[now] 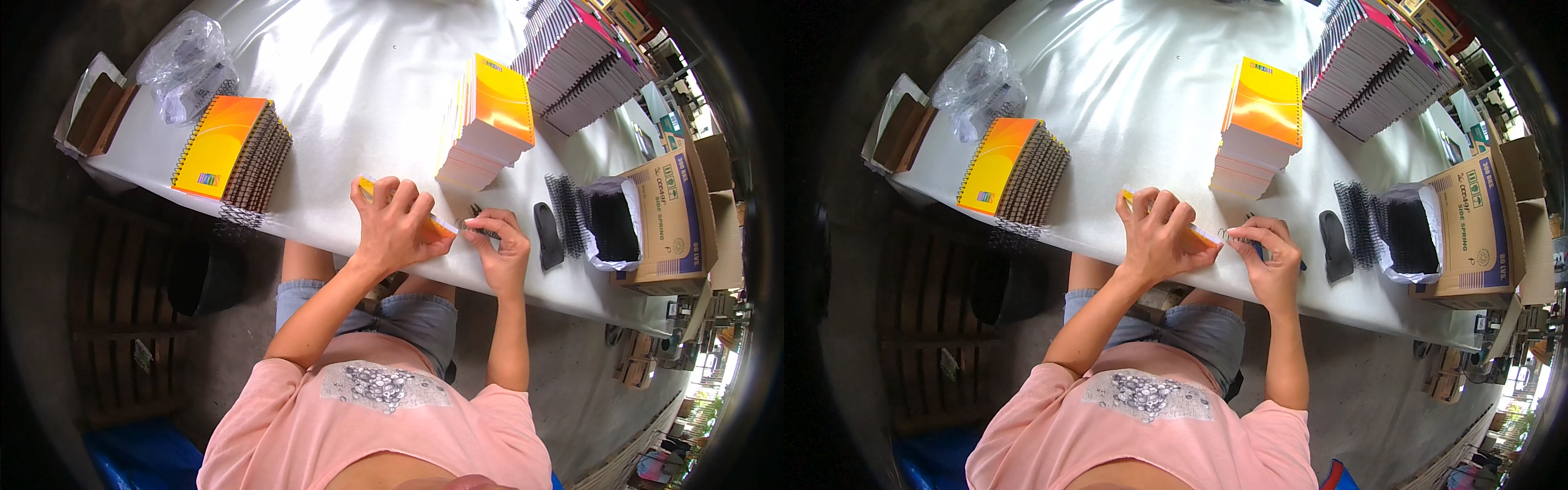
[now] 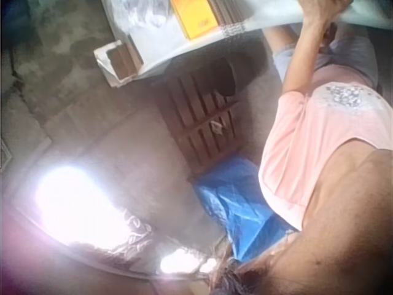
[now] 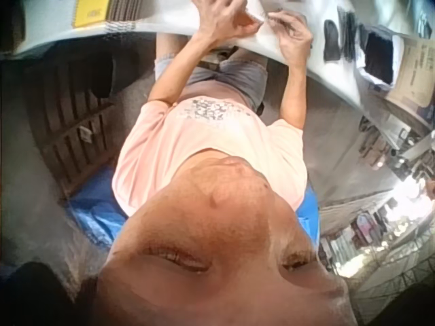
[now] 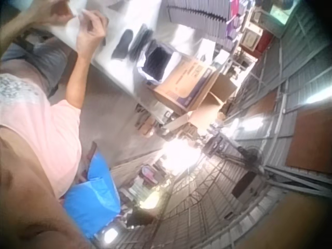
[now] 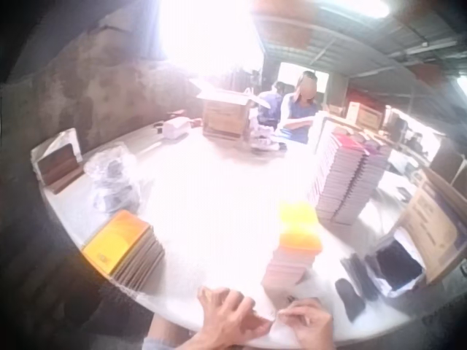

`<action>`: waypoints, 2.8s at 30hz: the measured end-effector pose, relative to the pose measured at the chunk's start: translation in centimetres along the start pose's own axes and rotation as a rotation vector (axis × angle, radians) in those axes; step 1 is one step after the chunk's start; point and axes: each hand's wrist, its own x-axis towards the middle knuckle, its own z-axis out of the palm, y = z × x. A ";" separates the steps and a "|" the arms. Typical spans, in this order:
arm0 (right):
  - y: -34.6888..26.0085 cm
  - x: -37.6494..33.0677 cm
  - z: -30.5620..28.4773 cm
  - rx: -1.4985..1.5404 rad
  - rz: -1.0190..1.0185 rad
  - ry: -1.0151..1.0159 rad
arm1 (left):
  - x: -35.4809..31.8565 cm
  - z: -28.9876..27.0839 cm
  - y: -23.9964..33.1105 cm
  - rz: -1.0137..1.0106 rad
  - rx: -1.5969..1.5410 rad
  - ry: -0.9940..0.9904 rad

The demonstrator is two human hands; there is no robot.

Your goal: The person assembles notebooks by threading wire coils through pre-punched holes in paper stacks and covers, then uses a pair of pliers to trim and secure the ends of the coils.

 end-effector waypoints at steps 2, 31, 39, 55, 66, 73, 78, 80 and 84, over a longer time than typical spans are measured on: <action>0.2 0.0 0.1 0.064 0.014 0.007 | 0.0 -0.1 0.0 -0.002 0.003 -0.009; 2.4 -0.7 -6.7 -1.073 0.270 0.094 | 0.4 -1.9 -2.3 0.094 -0.109 -0.184; 6.1 -1.5 -9.9 -0.060 0.295 0.337 | 0.3 -2.7 -2.9 0.112 -0.256 -0.177; -1.2 1.4 -0.1 0.757 0.095 -0.302 | 0.1 -3.0 -3.6 0.106 -0.311 -0.229; -2.0 3.0 1.0 -0.146 0.423 -0.185 | 0.9 -1.9 -4.4 -0.056 -0.555 -0.128; -2.2 3.8 1.8 0.004 0.254 -0.195 | 0.3 -0.2 -5.2 -0.238 -0.759 -0.068; -2.1 4.2 2.0 -0.124 0.245 -0.244 | -0.8 1.1 -5.7 -0.262 -0.823 -0.108; -2.0 4.1 1.9 0.222 0.216 -0.190 | -0.8 1.3 -5.5 -0.293 -0.900 -0.150; -2.5 4.5 3.5 0.124 0.122 -0.262 | -0.9 0.8 -5.8 -0.314 -0.897 -0.228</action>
